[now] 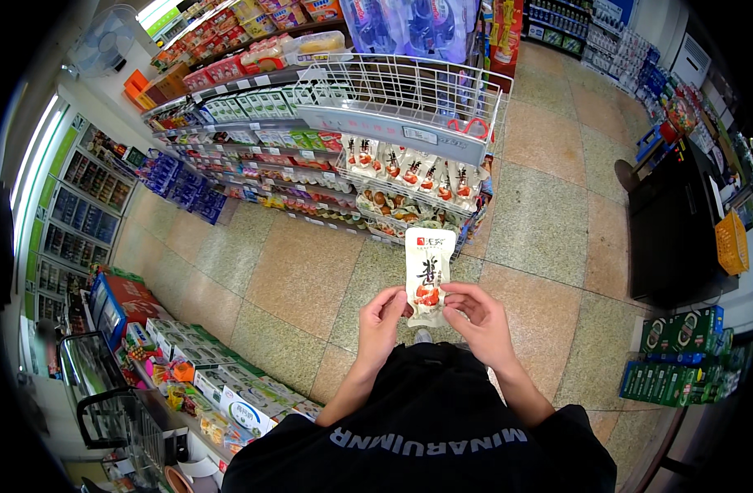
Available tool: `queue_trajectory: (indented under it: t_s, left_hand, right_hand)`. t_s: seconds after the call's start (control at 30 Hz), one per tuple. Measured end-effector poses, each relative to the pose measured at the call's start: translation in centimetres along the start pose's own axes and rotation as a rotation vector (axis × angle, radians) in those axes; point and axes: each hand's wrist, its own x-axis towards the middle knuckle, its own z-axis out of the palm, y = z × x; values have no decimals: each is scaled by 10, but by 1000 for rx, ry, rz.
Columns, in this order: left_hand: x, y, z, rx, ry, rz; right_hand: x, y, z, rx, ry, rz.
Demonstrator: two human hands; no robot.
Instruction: The person picks up several packaged items from a shelf, walks to a counter, and places them one at a time into a yellow basket.
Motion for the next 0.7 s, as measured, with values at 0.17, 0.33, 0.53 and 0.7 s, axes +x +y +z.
queue_trajectory:
  t_s: [0.17,0.33,0.53,0.7]
  left_hand:
    - [-3,1,-1,-1,24,-26]
    - [-2,0,-6,34,0,-20]
    - [-2,-3,-9,39,-29,-17]
    - [2,0,-12,-81,-179,-134]
  right_hand:
    - [0,5,4,1,16,-34]
    - [0,6,8,13,17,-57]
    - [1,7,10,3,24,-74]
    - [4,11,8,-4,-9,-57]
